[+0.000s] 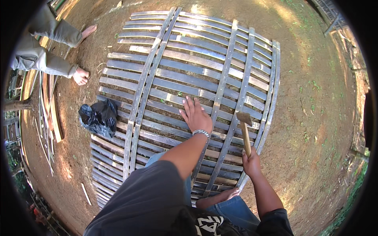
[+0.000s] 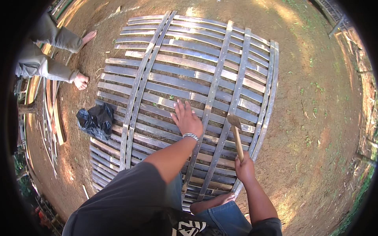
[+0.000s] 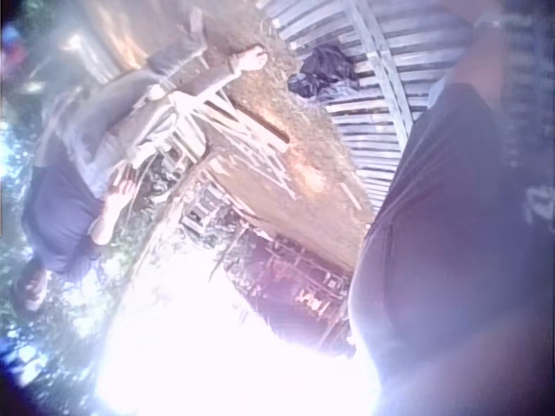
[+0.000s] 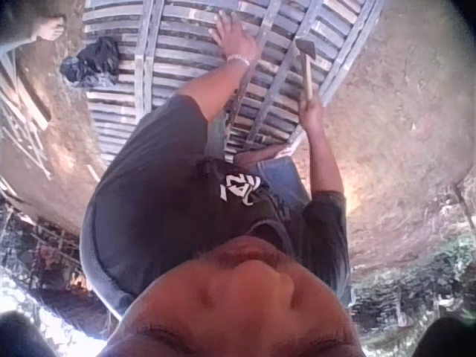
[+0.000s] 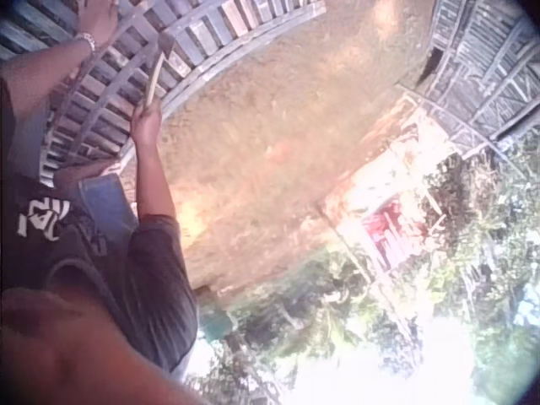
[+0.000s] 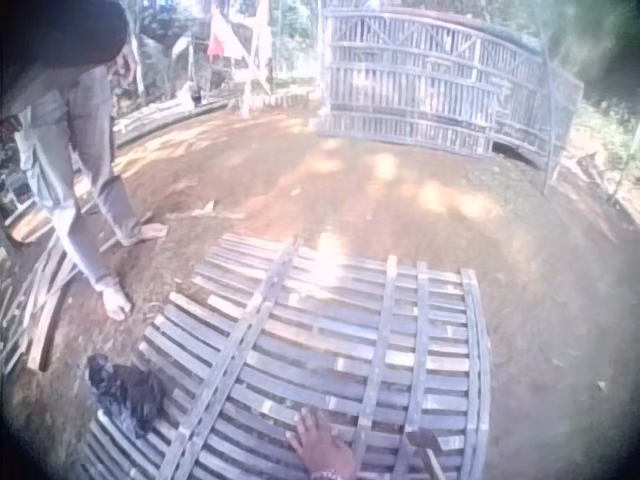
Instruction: The person uses a hammer to drive nails into a wooden slat structure laid on the ground. They repeatedly pick up nails from a black plastic bag and secure the slats together, working systematically across the frame.
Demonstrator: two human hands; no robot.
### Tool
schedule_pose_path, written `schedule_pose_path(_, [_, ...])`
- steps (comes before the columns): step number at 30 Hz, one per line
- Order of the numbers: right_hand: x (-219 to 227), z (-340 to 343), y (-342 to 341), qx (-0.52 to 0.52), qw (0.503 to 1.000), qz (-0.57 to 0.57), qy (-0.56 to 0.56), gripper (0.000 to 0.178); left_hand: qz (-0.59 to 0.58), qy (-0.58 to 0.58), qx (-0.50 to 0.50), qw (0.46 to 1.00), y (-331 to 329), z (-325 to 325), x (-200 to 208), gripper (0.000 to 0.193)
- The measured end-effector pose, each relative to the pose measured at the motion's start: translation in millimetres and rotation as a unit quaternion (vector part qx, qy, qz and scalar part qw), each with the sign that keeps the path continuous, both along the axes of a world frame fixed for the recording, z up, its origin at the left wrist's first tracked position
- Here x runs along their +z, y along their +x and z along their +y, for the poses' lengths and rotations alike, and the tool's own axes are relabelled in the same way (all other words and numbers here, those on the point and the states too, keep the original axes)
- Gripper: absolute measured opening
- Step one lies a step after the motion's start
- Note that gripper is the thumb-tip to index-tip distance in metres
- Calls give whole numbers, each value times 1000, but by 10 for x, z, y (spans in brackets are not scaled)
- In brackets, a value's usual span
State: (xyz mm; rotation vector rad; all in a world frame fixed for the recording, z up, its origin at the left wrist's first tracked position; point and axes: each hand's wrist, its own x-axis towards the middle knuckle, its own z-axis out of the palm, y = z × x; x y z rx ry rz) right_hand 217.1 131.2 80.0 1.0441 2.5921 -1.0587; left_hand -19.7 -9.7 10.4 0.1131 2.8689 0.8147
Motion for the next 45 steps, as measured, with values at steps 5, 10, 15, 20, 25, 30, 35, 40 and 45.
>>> schedule_pose_path(5, [69,-174,606,-41,996,-71,-44,22,-18,209,-90,974,-167,-1176,585,35])
schedule_pose_path(10, [-335,-371,814,-165,960,-43,-222,19,268,223,96,932,-742,-2856,715,19])
schedule_pose_path(15, [-366,-533,771,-266,901,-22,-341,23,224,145,300,916,-1227,-3589,656,22])
schedule_pose_path(20, [-359,-474,753,-222,932,-45,-284,20,-111,-5,214,971,-1578,-4023,320,22])
schedule_pose_path(25, [-396,-489,731,-220,938,-48,-264,20,-79,-237,8,968,-1567,-3986,625,31])
schedule_pose_path(30, [-388,-549,749,-209,951,-46,-222,20,-272,-47,-33,960,-1725,-4130,618,30])
schedule_pose_path(35, [-501,-622,648,-207,952,-34,-224,24,-167,168,-13,971,-2023,-5089,-181,33])
schedule_pose_path(40, [-370,-611,740,-233,947,-57,-215,23,35,-280,-37,959,-1753,-4924,-540,33])
schedule_pose_path(45, [-369,-673,688,-240,946,-53,-212,22,72,-315,-35,946,-1690,-5182,-563,41])
